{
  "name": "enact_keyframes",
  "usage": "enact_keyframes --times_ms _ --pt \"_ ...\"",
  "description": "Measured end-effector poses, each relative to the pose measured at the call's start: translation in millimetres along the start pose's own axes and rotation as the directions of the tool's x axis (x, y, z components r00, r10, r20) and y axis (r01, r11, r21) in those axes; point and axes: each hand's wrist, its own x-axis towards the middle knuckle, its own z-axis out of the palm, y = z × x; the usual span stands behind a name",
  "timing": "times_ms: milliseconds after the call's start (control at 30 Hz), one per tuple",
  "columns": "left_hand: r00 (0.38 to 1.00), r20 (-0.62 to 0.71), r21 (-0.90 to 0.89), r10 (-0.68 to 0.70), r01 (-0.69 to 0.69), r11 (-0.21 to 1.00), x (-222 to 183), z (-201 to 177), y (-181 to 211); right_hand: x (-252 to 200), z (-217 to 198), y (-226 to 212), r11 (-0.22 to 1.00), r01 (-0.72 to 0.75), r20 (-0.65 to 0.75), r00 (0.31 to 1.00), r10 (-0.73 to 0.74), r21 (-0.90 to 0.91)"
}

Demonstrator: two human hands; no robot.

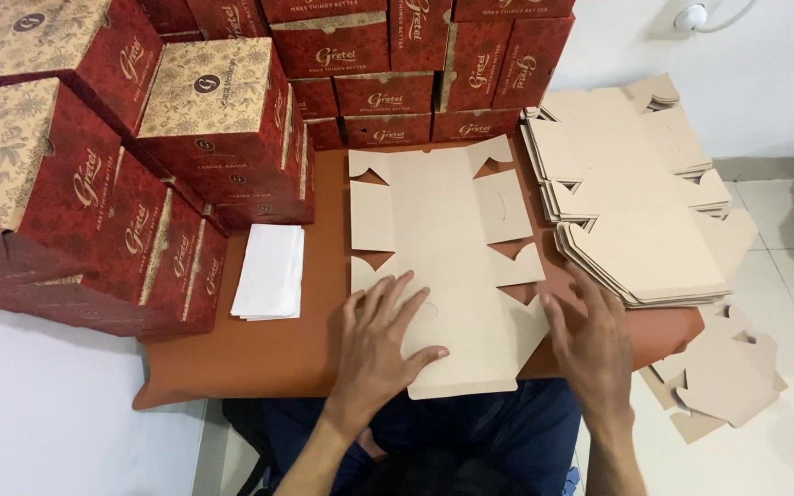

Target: Assembling a cardboard box from a flat template by folding sides and tucking in flaps.

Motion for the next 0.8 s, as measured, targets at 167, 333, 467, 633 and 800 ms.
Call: enact_keyframes --times_ms 167,333,467,633,800 --pt "0.998 0.027 0.004 -0.051 0.051 0.999 1 5 3 -26 21 21 0.997 0.073 -0.039 0.997 -0.072 0.009" --pt "0.997 0.013 0.014 -0.078 0.077 0.997 1 2 3 -41 38 14 0.920 0.235 -0.158 0.968 -0.193 0.314" --pt "0.997 -0.001 0.008 -0.073 0.073 0.997 -2 3 3 -46 46 13 0.855 0.383 0.053 0.903 -0.426 0.349" --pt "0.996 0.009 0.004 -0.089 0.089 0.996 -3 5 2 -40 49 15 0.771 0.602 0.201 0.745 -0.636 0.206" --pt "0.997 -0.015 -0.003 -0.070 0.070 0.998 -5 6 1 -38 46 6 0.782 0.615 0.317 0.725 -0.611 0.103"
